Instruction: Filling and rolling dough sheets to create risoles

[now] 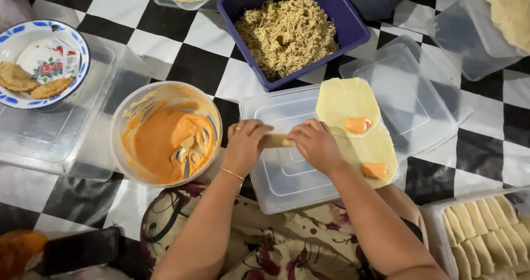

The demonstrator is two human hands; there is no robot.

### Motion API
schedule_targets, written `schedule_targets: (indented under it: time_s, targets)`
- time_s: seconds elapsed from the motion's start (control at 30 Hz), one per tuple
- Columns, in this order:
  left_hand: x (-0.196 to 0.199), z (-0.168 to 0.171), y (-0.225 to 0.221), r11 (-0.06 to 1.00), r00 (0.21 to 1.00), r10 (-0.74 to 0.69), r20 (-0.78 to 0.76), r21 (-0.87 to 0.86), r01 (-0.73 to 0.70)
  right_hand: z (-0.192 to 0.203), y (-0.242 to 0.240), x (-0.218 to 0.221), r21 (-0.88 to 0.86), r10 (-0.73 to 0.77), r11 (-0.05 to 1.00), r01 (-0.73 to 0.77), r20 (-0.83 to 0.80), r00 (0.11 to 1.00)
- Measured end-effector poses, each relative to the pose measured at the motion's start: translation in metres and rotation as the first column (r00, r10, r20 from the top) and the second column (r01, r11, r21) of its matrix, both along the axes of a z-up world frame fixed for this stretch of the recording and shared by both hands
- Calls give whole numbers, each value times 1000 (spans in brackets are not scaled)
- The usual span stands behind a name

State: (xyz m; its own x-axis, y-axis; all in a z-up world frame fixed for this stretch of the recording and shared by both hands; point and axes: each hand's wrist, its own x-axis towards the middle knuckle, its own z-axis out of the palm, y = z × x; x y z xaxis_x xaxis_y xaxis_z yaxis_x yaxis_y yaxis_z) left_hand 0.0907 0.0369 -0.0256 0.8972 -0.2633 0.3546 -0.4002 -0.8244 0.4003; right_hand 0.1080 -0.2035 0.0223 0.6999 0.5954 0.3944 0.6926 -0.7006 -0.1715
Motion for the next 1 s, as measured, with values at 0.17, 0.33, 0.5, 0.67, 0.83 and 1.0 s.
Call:
schedule_targets:
  time_s: [0.17,0.33,0.5,0.67,0.83,1.0]
  targets:
    - [-1,-8,0,991,987,-126,95,-36,130,2,-5,-1,-75,10,997,-11,-9,1000]
    - [5,-10,2,999,999,-47,10,27,47,-23,3,8,156,-66,984,82,-108,992]
    - [-30,36,-6,817,831,-351,-431,-575,47,29,18,-18,564,39,801,202,-386,921]
    - [-73,77,-37,-2,627,-722,-292,-905,-424,89,34,-54,641,158,738,212,-469,869]
    - [-93,91,-46,-404,632,-770,-87,-701,-588,119,33,-84,387,93,920,-60,-67,993]
    - [-112,76,-53,-444,709,-701,-79,-730,-520,93,35,-117,77,-48,996,41,99,994]
